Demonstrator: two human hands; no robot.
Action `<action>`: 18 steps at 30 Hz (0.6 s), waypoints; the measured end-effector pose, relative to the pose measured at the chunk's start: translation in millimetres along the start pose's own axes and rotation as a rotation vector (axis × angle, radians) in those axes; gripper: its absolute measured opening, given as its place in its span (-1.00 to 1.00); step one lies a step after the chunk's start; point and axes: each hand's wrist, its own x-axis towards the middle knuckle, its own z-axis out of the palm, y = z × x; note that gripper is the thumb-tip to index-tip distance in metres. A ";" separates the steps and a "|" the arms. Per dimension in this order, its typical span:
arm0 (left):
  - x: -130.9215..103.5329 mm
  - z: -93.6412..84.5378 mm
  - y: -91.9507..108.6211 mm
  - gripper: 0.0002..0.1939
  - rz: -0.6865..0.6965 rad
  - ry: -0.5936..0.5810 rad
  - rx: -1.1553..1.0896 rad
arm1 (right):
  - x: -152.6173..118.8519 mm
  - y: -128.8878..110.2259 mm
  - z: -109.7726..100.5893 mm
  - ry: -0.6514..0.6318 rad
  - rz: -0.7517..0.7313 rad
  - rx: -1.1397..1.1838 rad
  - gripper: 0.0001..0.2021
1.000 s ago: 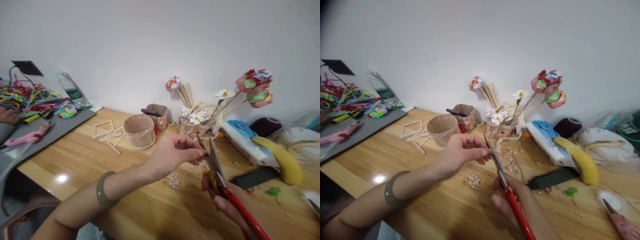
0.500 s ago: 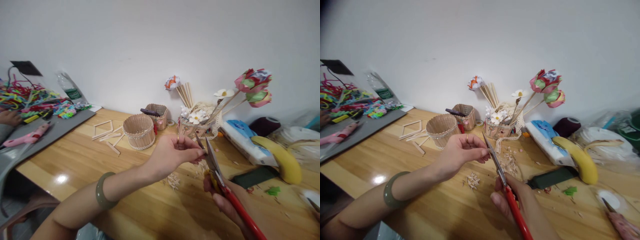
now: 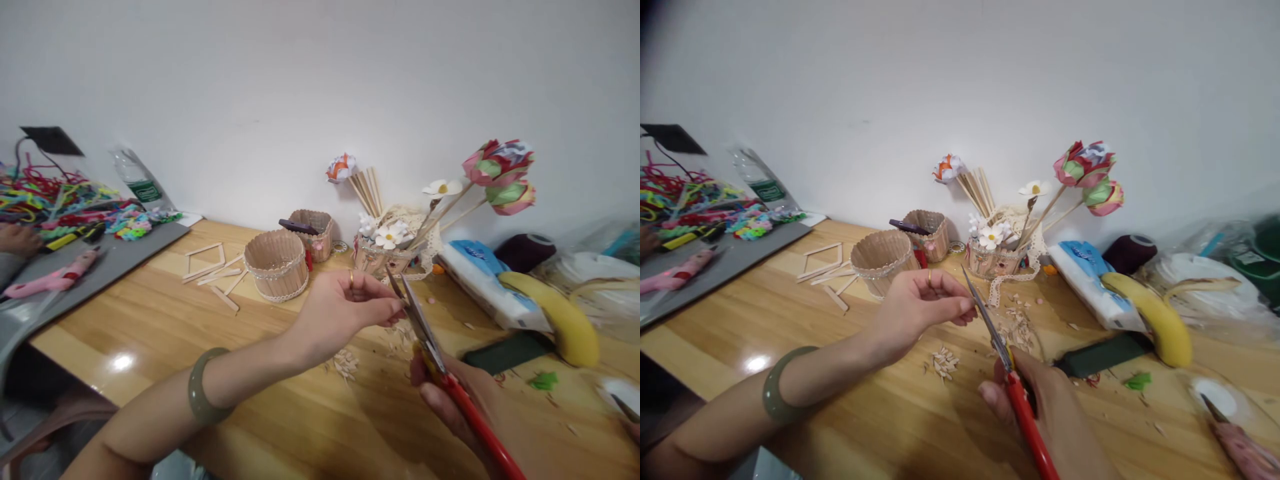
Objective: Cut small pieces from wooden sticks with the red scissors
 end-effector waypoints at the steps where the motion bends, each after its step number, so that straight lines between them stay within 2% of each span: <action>1: 0.1 -0.2 0.1 -0.92 0.001 0.003 0.001 | -0.2 0.7 -0.1 -0.007 0.009 -0.006 -0.37; 10: -0.6 -0.9 1.4 -0.92 0.000 0.009 0.017 | 1.3 14.8 -0.6 -0.078 0.017 -0.080 -0.44; 18: 0.4 -2.6 5.3 -0.91 -0.027 0.020 0.061 | 0.2 3.9 -0.1 -0.044 0.085 -0.024 -0.39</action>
